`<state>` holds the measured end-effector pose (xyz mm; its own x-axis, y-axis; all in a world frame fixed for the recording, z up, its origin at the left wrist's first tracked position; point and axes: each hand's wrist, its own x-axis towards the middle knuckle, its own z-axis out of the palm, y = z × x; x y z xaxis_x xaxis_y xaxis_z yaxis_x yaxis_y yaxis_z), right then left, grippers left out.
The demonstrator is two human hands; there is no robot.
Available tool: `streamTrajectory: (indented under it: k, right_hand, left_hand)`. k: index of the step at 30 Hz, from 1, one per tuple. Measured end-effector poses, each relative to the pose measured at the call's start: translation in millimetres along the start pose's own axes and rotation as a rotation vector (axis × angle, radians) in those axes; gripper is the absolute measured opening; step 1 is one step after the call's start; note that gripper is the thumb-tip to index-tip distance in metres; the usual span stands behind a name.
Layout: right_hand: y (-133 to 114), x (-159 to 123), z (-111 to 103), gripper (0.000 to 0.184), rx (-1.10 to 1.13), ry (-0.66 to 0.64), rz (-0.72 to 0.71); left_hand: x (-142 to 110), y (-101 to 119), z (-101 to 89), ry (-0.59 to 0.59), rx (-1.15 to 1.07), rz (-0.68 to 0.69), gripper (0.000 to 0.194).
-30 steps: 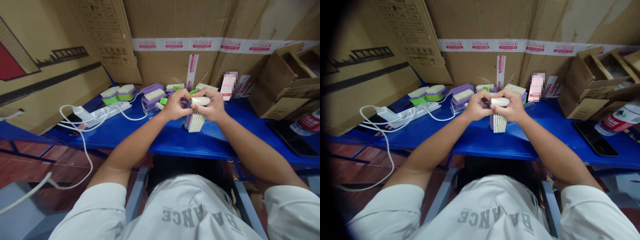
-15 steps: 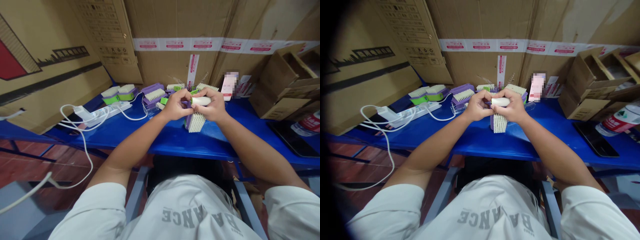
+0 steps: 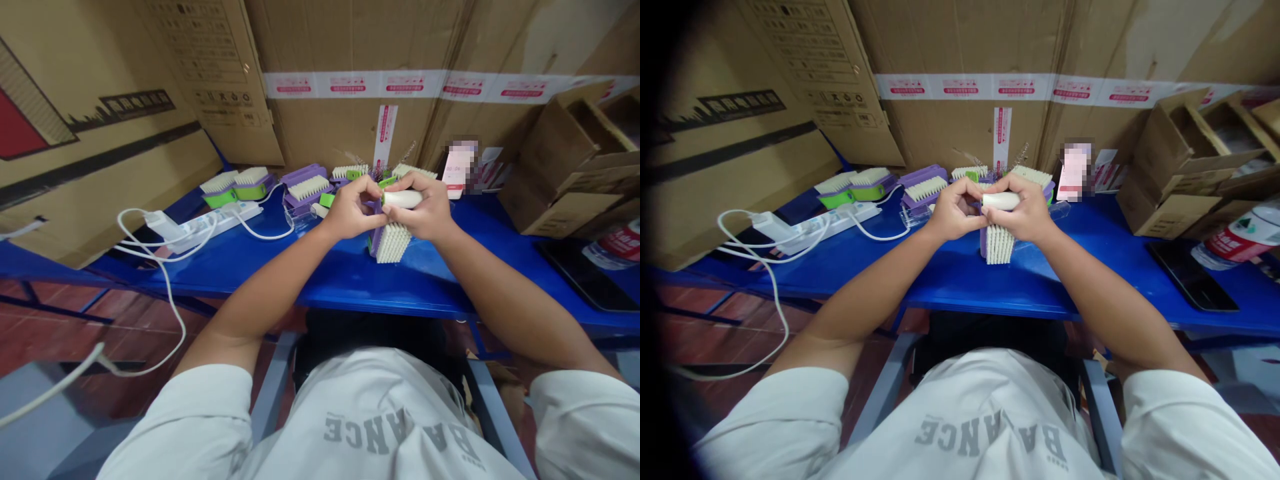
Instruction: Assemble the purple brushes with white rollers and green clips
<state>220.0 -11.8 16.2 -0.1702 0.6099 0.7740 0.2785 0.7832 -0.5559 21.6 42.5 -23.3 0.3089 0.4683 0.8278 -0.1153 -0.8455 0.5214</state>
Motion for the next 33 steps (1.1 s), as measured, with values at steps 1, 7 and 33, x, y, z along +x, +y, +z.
streamTrajectory:
  k: [1,7,33]
  right_hand:
    - [0,0,0,0.049,-0.001,-0.005,0.002]
    - [4,-1,-2,0.053,-0.007,-0.035,-0.005]
    - [5,4,-10,0.049,-0.038,-0.038,-0.07]
  left_hand:
    - [-1,-2,0.2,-0.002,-0.005,-0.019,0.067]
    - [-4,-4,-0.9,-0.027,-0.025,-0.09,0.074]
    - [1,11,4.5,-0.081,-0.045,-0.143,0.063]
